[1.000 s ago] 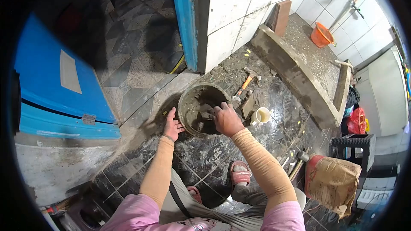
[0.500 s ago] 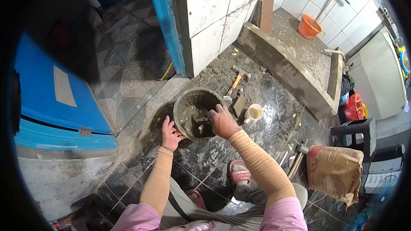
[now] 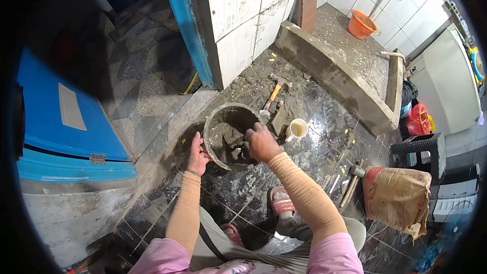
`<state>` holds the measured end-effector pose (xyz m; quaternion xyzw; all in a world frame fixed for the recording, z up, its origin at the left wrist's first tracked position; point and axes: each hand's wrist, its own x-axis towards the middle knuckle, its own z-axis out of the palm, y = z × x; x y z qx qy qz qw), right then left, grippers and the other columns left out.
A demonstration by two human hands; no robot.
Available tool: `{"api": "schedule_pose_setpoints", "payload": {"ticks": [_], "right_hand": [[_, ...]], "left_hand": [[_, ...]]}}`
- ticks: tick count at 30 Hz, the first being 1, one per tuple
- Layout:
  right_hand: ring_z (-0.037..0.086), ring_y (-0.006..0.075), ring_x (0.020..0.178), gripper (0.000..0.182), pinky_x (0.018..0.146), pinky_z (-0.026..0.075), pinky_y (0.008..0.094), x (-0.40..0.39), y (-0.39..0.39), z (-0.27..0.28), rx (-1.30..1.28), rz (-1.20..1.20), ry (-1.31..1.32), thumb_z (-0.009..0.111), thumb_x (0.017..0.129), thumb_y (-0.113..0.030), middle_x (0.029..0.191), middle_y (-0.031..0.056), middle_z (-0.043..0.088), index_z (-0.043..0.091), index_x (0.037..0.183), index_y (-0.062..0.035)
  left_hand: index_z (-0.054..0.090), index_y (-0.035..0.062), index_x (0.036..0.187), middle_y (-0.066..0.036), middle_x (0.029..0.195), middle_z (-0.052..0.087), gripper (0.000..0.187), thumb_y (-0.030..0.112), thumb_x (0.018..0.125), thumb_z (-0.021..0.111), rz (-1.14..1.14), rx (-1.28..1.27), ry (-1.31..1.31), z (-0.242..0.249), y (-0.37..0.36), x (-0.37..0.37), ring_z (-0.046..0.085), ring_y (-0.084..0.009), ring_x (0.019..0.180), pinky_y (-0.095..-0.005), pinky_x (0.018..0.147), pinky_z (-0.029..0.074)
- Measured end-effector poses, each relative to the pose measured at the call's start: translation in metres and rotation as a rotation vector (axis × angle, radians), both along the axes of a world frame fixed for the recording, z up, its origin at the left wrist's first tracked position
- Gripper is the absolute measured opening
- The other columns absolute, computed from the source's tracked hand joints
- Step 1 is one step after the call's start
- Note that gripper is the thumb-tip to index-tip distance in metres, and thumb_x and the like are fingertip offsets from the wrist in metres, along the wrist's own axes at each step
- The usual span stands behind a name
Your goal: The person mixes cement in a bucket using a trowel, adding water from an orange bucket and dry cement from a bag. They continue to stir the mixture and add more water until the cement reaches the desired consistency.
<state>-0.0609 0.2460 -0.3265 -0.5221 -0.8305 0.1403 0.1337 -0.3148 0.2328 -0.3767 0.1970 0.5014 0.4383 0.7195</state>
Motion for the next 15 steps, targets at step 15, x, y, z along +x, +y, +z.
{"api": "schedule_pose_setpoints", "payload": {"ticks": [15], "right_hand": [[0.059,0.0377,0.087,0.02,0.079,0.05,0.0427,0.015,0.003,0.009,-0.143,-0.095,-0.041,0.064,0.079,-0.018,0.08,0.0222,0.059,0.062,0.085,0.0005]], "left_hand": [[0.065,0.0131,0.089,0.0,0.083,0.065,0.031,0.044,0.089,0.067,0.094,0.002,0.018,0.007,0.008,0.017,0.061,-0.0078,0.069,-0.0248,0.055,0.047]]}}
